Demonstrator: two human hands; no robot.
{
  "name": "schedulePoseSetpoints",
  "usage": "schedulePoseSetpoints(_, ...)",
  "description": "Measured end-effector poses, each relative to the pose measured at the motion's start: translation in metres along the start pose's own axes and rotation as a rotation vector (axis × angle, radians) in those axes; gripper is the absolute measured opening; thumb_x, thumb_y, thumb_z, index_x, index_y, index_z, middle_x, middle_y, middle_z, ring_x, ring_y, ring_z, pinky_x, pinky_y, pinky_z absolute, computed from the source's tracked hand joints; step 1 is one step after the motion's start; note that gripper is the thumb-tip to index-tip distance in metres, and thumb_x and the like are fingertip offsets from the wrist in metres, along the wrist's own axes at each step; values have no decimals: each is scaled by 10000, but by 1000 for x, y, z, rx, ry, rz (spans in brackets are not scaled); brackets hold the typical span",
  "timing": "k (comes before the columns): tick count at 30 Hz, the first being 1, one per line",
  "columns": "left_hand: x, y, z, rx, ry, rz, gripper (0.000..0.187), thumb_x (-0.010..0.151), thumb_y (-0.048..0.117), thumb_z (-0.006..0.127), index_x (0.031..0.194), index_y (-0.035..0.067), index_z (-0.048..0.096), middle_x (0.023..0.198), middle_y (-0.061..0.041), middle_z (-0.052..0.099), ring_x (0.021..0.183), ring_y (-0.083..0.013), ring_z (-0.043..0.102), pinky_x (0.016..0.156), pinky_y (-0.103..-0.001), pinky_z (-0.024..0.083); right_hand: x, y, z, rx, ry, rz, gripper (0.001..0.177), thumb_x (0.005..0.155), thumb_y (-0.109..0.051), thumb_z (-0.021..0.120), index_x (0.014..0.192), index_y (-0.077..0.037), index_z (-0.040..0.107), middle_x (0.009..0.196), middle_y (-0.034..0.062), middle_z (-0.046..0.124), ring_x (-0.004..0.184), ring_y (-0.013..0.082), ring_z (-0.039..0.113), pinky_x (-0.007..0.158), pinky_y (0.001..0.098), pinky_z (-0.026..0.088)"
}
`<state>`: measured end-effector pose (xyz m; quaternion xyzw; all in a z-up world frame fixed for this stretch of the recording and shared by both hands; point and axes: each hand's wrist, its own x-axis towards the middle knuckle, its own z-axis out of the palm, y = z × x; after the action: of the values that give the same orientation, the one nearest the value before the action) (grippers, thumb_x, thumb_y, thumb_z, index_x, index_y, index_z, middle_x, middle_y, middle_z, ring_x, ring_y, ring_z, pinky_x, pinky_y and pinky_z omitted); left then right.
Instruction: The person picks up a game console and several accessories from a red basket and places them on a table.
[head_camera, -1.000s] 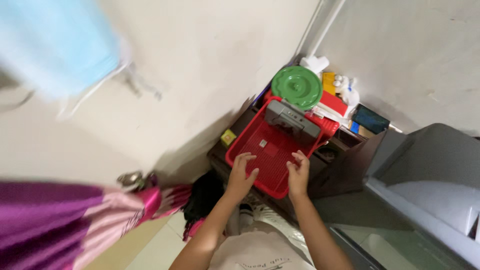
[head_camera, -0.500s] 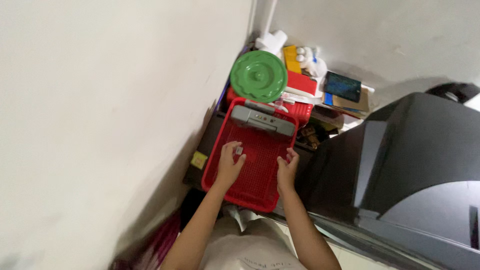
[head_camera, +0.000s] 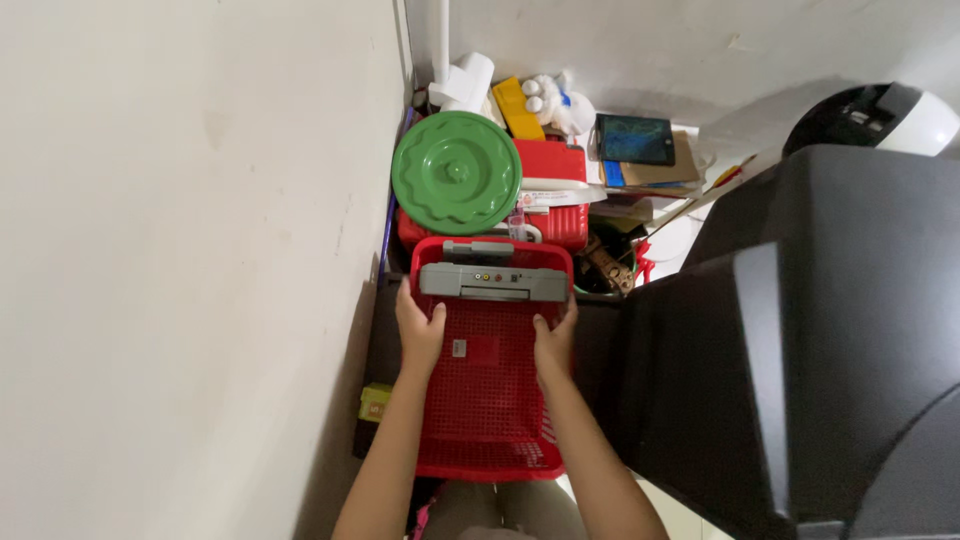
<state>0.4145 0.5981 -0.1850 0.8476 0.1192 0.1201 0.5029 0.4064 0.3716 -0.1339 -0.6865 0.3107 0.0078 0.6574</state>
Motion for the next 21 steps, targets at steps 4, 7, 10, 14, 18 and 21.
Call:
schedulePoseSetpoints(4,6,5,0,38,-83,49,805,839,129,728,1533,-17,346,1470,-268,472,1374,-424,435,1179,-476,335,4,3,-2,-68,-33,-50,789,936,16,581,1606,-134,194,1594,136,385,1455,287,396,1187,407,318)
schedulePoseSetpoints(7,4,18,-5,4,-152,-95,821,806,119,732,1519,-4,344,1439,-259,484,1339,-417,462,1129,-464,371,4,7,-7,-146,-58,-106,826,899,14,635,1600,-123,221,1557,158,417,1426,298,434,1178,403,350)
schedulePoseSetpoints(10,-1,32,-12,33,-89,-16,767,811,65,715,1503,12,389,1430,-250,519,1332,-417,491,1124,-465,392,2,14,-11,-254,-23,-181,842,860,13,699,1575,-102,269,1545,164,401,1417,313,417,1172,408,343)
schedulePoseSetpoints(14,-19,60,-31,27,-85,-103,748,806,16,690,1510,57,440,1398,-213,558,1313,-392,521,1093,-446,429,-9,16,-18,-278,85,-304,795,831,-73,780,1511,-69,369,1443,159,448,1336,314,476,1146,424,385)
schedulePoseSetpoints(18,-37,91,-56,-13,-12,-69,733,805,12,721,1490,58,466,1382,-196,574,1291,-361,553,1070,-433,451,-46,7,-30,-357,157,-525,765,824,-175,852,1420,-4,402,1311,183,434,1252,336,451,1113,468,358)
schedulePoseSetpoints(21,-51,110,-72,-31,74,-42,736,789,23,738,1475,44,471,1369,-190,580,1273,-349,557,1063,-437,452,-76,-4,-36,-344,166,-431,772,765,-236,866,1335,10,407,1260,181,418,1218,325,449,1081,460,360)
